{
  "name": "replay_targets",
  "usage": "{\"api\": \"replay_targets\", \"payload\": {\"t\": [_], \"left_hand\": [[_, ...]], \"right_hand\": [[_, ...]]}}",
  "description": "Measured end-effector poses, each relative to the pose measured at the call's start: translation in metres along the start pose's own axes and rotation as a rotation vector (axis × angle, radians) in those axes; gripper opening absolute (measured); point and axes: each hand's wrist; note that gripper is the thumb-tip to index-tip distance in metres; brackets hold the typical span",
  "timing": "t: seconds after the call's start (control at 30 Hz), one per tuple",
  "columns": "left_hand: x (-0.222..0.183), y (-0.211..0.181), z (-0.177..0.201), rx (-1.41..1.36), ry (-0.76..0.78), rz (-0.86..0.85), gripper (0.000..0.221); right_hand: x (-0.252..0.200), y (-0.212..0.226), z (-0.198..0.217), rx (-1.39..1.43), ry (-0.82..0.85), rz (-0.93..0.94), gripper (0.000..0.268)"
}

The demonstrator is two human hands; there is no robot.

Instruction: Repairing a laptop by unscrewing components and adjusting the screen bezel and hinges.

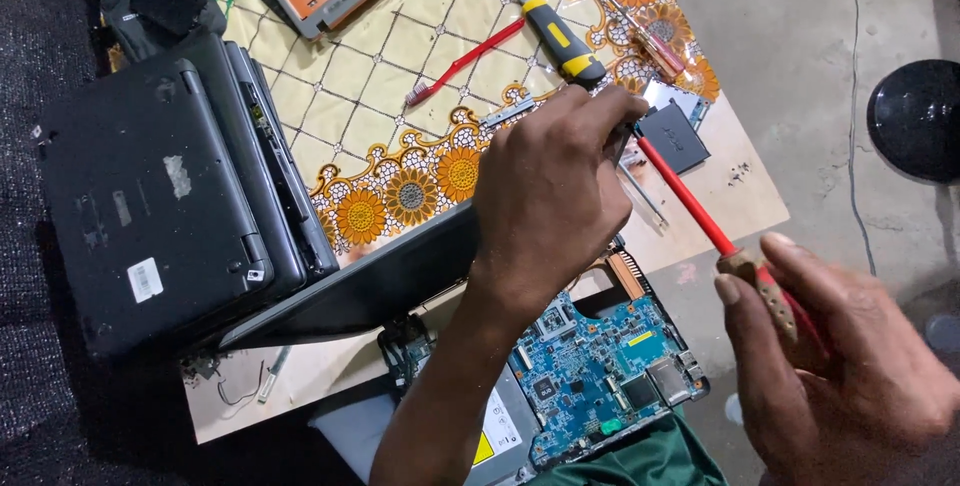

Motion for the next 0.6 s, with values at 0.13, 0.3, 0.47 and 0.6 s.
{"api": "replay_targets", "payload": {"t": [0.13,0.3,0.47,0.6], "left_hand": [[0.002,0.001,-0.002,-0.01,-0.002,-0.002,0.028],[0.003,0.0,-0.001,0.009,-0.015,-0.036,0.025],[0.004,0.0,-0.002,0.022,-0.01,0.01,0.025],[0.002,-0.004,0.001,0.024,0.013,0.04,0.036]], "right_hand": [[-0.002,-0.014,-0.015,0.176,-0.091,-0.14,0.021],[0.007,-0.017,-0.015,0.401,-0.022,-0.373,0.014],[0.002,-0.027,-0.016,0.077,-0.023,0.092,0.026],[0.008,-0.004,0.002,0.077,-0.005,0.135,0.019]]}}
Point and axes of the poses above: each hand's wrist, its own x-axis towards the middle knuckle, its own z-axis out of the back of the hand, y = z × x, and after that the axes turned 10 degrees about z, right-handed
